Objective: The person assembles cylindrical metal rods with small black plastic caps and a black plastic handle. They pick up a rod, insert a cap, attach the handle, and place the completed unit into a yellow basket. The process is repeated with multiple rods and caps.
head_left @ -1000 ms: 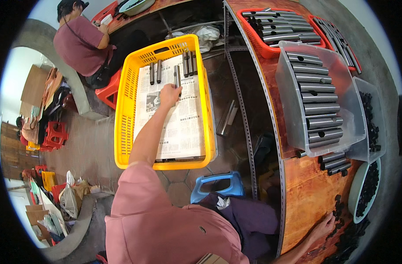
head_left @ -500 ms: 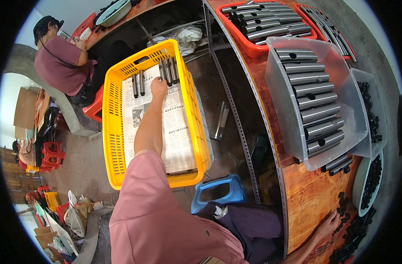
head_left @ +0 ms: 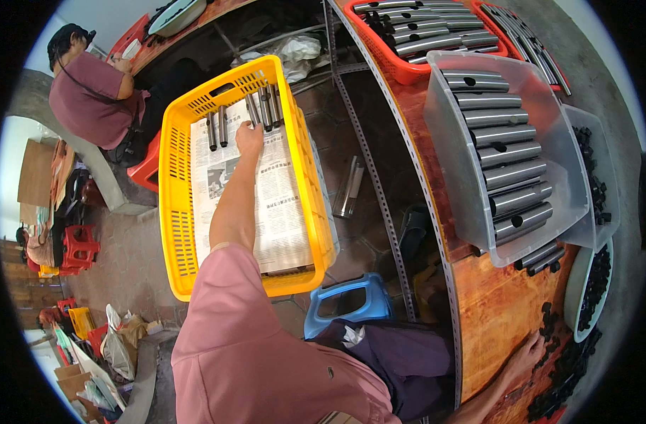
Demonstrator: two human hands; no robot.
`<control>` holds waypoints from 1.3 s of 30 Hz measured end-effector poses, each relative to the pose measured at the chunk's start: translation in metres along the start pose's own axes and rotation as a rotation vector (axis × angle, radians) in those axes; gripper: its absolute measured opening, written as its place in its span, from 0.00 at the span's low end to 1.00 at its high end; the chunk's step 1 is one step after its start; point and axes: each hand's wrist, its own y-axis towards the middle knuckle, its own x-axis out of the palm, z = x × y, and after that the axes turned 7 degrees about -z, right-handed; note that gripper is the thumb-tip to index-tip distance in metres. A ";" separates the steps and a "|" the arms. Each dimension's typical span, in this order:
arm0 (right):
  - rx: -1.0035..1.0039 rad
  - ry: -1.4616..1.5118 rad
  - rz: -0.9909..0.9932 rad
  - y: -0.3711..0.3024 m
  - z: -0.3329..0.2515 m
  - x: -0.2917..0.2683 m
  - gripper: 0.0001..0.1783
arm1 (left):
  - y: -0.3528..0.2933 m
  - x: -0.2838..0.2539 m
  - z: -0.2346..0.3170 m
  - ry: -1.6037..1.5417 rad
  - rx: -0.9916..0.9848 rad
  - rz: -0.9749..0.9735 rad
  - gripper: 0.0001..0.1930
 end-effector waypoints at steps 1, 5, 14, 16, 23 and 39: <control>0.035 -0.015 -0.039 0.000 -0.001 -0.003 0.21 | -0.004 -0.001 0.003 0.006 0.002 -0.001 0.28; 0.004 0.084 -0.006 -0.001 -0.018 -0.001 0.21 | 0.003 0.002 -0.010 -0.016 0.031 0.013 0.24; 0.035 0.082 -0.046 -0.003 -0.015 -0.006 0.21 | 0.005 0.004 -0.008 0.000 0.011 0.059 0.23; 0.052 0.094 -0.040 -0.004 -0.012 -0.004 0.21 | -0.004 -0.001 0.004 0.053 -0.005 0.057 0.23; 0.051 -0.004 -0.050 0.000 -0.008 -0.003 0.22 | -0.019 -0.008 0.021 0.122 -0.009 0.111 0.22; 0.037 -0.034 -0.056 0.002 0.012 0.003 0.22 | -0.007 -0.063 -0.017 0.298 -0.087 0.121 0.18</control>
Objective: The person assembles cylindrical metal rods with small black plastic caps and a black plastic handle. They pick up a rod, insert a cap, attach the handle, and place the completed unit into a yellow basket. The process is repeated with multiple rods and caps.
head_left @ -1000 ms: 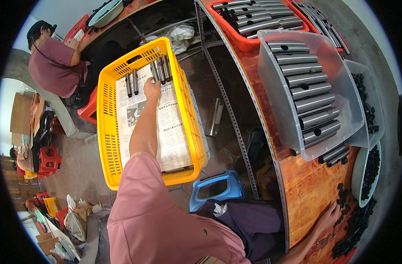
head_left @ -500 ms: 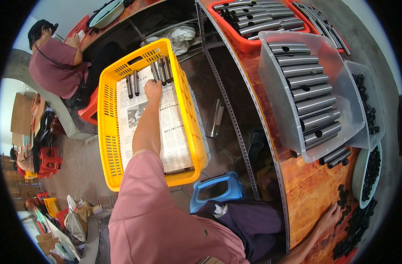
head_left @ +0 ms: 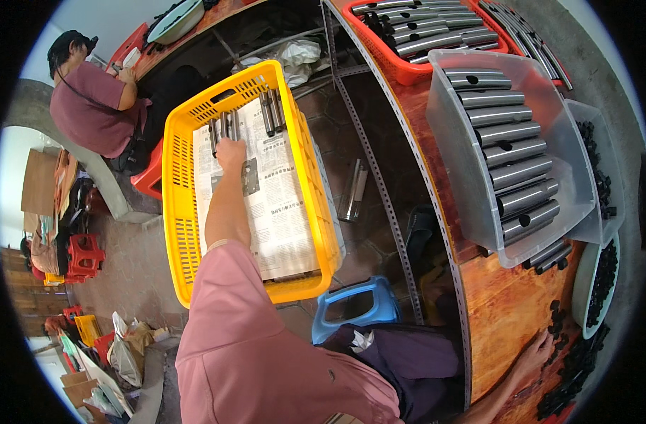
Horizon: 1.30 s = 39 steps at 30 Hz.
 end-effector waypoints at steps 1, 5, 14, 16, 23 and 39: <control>-0.027 0.014 0.023 -0.002 -0.011 -0.001 0.23 | 0.005 0.002 -0.008 0.014 0.013 0.007 0.18; -0.010 -0.102 0.019 -0.004 -0.013 -0.008 0.24 | -0.008 -0.003 -0.001 -0.026 0.112 0.084 0.17; -0.081 -0.056 0.111 -0.005 -0.024 0.000 0.24 | 0.014 0.014 -0.044 0.124 0.256 0.241 0.14; -0.063 -0.067 0.086 -0.002 -0.015 0.000 0.23 | 0.019 0.013 -0.046 0.093 0.246 0.202 0.15; -0.111 -0.095 0.124 0.002 0.006 0.006 0.23 | 0.021 0.014 -0.049 0.050 0.237 0.162 0.18; -0.056 -0.135 0.077 -0.002 0.001 0.001 0.23 | 0.011 0.013 -0.026 0.147 0.167 0.115 0.27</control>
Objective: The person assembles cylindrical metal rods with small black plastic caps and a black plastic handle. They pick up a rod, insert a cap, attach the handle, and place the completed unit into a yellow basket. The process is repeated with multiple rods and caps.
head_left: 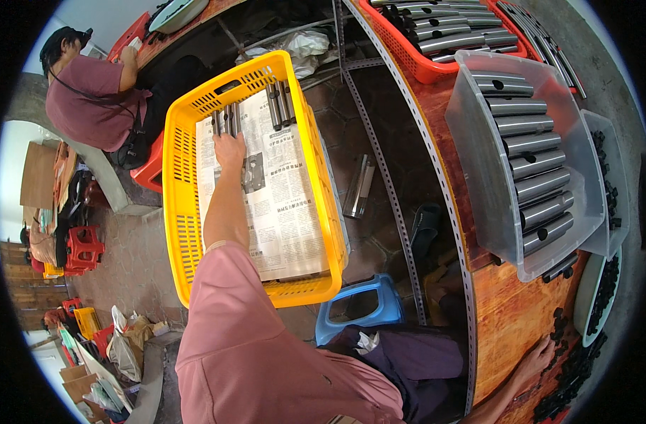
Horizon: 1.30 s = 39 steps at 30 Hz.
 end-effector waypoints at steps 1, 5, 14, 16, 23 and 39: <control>0.013 -0.001 -0.004 0.000 0.008 0.003 0.24 | -0.001 0.000 0.002 -0.007 -0.008 0.006 0.27; 0.114 -0.053 -0.125 0.004 0.002 -0.003 0.26 | -0.004 -0.002 0.001 -0.018 -0.016 0.031 0.27; 0.098 -0.143 -0.209 0.005 -0.011 -0.014 0.26 | 0.002 -0.005 0.004 -0.077 -0.148 -0.006 0.29; -0.046 -0.083 0.054 0.001 -0.001 0.001 0.25 | 0.006 -0.008 0.007 -0.073 -0.147 -0.036 0.30; -0.059 0.111 0.025 0.001 -0.005 -0.001 0.23 | -0.001 -0.015 0.001 0.051 -0.074 0.023 0.25; 0.005 -0.018 -0.026 0.005 -0.007 -0.007 0.25 | -0.003 -0.016 -0.010 0.105 -0.038 0.077 0.28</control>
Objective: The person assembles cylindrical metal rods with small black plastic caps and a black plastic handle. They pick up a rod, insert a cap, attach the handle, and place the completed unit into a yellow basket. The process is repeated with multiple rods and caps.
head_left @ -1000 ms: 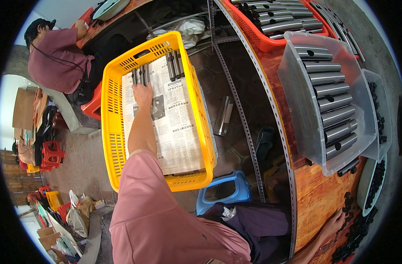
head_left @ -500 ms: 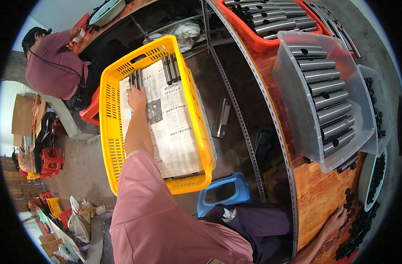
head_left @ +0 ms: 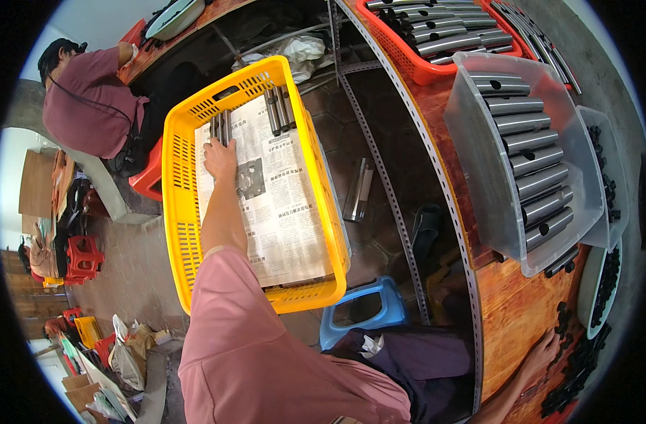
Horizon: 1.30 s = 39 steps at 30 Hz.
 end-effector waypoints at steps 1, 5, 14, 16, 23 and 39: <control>-0.076 -0.051 0.098 -0.001 0.005 0.008 0.23 | -0.001 0.001 0.000 -0.001 0.006 0.011 0.28; -0.142 0.060 0.185 -0.001 -0.009 0.011 0.22 | -0.007 0.005 -0.004 -0.045 0.037 0.034 0.28; -0.098 0.236 0.090 -0.007 -0.020 0.002 0.22 | -0.077 -0.023 0.004 -0.359 0.367 -0.078 0.19; -0.004 0.155 -0.064 -0.005 -0.014 -0.005 0.20 | -0.095 -0.033 0.014 -0.460 0.472 -0.116 0.18; -0.032 0.426 -0.071 -0.004 -0.044 -0.017 0.12 | -0.178 -0.116 0.066 -0.910 0.553 0.057 0.14; -0.025 0.616 0.010 -0.017 -0.054 -0.041 0.09 | -0.531 -0.287 0.378 -0.810 1.935 -0.169 0.11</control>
